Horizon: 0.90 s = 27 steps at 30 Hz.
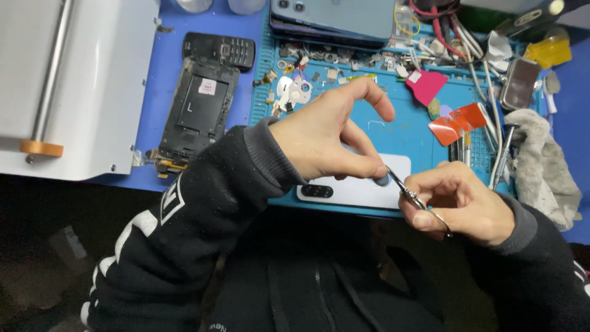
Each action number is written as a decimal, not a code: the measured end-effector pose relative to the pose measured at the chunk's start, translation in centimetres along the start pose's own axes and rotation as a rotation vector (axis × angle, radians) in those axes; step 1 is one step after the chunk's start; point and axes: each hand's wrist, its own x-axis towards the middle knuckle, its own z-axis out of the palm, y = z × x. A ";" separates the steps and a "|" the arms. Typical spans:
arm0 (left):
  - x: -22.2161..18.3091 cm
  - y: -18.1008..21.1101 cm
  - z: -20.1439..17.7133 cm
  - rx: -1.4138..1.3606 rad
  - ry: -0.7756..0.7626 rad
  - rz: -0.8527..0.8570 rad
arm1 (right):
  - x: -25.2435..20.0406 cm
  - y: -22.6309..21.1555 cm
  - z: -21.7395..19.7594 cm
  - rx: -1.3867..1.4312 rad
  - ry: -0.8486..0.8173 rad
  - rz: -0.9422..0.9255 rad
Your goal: Repairing a smartphone by cutting and applying adhesive tape to the back panel.
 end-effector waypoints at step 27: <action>-2.3 -1.8 1.2 -0.072 0.393 0.064 | -5.6 5.5 -7.6 -1.016 1.213 0.017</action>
